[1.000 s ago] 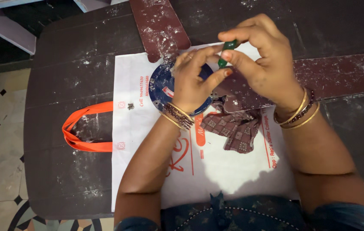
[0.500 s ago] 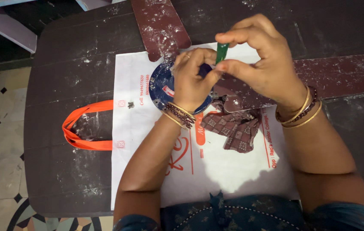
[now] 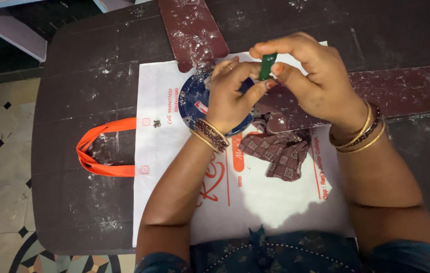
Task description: The person uses a screwdriver to loosen and remove screws from the central hub of a ceiling fan. They remove several screws and place them on the table while the fan remains on the surface.
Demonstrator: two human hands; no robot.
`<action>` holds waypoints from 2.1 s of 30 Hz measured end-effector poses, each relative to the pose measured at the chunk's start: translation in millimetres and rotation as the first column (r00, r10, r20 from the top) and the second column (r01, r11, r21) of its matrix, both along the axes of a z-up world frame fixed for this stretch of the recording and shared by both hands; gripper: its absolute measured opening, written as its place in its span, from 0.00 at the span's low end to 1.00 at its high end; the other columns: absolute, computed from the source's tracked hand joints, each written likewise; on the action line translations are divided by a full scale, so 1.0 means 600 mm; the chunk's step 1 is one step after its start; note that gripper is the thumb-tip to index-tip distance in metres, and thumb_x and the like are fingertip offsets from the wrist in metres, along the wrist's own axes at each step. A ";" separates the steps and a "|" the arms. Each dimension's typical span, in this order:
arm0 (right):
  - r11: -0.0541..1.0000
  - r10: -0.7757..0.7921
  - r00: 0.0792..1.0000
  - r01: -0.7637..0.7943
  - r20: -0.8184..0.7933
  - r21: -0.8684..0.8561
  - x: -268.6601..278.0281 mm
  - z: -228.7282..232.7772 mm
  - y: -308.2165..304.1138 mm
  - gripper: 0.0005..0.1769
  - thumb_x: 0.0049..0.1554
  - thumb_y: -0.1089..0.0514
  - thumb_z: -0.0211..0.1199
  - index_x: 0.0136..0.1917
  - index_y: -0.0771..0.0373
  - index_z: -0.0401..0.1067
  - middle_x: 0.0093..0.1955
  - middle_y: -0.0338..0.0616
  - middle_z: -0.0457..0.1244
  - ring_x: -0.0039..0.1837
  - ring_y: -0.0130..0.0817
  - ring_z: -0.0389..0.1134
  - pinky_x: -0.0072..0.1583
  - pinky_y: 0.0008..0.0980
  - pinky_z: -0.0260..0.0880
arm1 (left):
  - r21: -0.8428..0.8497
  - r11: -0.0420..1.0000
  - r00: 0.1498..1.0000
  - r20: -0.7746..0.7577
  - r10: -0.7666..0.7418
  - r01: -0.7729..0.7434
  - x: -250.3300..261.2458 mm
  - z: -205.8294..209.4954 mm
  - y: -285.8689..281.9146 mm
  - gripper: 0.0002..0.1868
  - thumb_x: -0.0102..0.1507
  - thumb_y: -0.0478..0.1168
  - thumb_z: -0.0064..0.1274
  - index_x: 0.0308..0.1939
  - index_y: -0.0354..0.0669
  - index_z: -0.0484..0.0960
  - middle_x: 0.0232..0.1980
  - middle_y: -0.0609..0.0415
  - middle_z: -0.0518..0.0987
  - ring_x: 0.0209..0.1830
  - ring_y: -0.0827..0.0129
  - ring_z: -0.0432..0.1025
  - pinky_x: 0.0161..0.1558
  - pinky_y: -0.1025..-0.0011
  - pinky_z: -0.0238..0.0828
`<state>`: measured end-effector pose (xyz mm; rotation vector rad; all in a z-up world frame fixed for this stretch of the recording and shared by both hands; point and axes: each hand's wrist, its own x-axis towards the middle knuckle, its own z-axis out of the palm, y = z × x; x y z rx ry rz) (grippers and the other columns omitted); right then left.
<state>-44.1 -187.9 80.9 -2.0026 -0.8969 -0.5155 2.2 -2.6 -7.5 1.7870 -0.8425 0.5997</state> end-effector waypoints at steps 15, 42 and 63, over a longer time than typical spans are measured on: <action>0.844 -0.250 0.968 0.205 -0.026 -0.495 0.052 -0.062 -0.020 0.12 0.61 0.59 0.64 0.59 0.60 0.78 0.51 0.51 0.68 0.55 0.51 0.68 0.59 0.47 0.67 | -0.505 0.861 0.867 -0.407 -0.288 0.049 -0.009 -0.011 -0.011 0.10 0.72 0.44 0.53 0.47 0.40 0.75 0.27 0.68 0.70 0.23 0.87 0.63 0.26 0.83 0.60; 0.835 -0.189 0.949 0.020 -0.252 -0.550 0.043 -0.036 -0.059 0.12 0.53 0.59 0.68 0.52 0.60 0.78 0.45 0.47 0.69 0.52 0.45 0.68 0.55 0.42 0.68 | 0.188 0.981 0.847 -0.510 0.146 -0.056 -0.033 -0.013 -0.027 0.11 0.60 0.41 0.62 0.37 0.38 0.79 0.27 0.50 0.78 0.26 0.71 0.71 0.31 0.67 0.67; 0.860 -0.211 0.915 0.007 -0.344 -0.509 0.023 0.004 -0.067 0.14 0.54 0.62 0.67 0.55 0.62 0.76 0.50 0.47 0.69 0.48 0.41 0.72 0.50 0.38 0.72 | -0.548 0.836 0.460 -0.740 -0.491 0.011 -0.033 -0.075 -0.075 0.12 0.56 0.33 0.63 0.43 0.35 0.83 0.31 0.59 0.82 0.23 0.82 0.68 0.22 0.81 0.59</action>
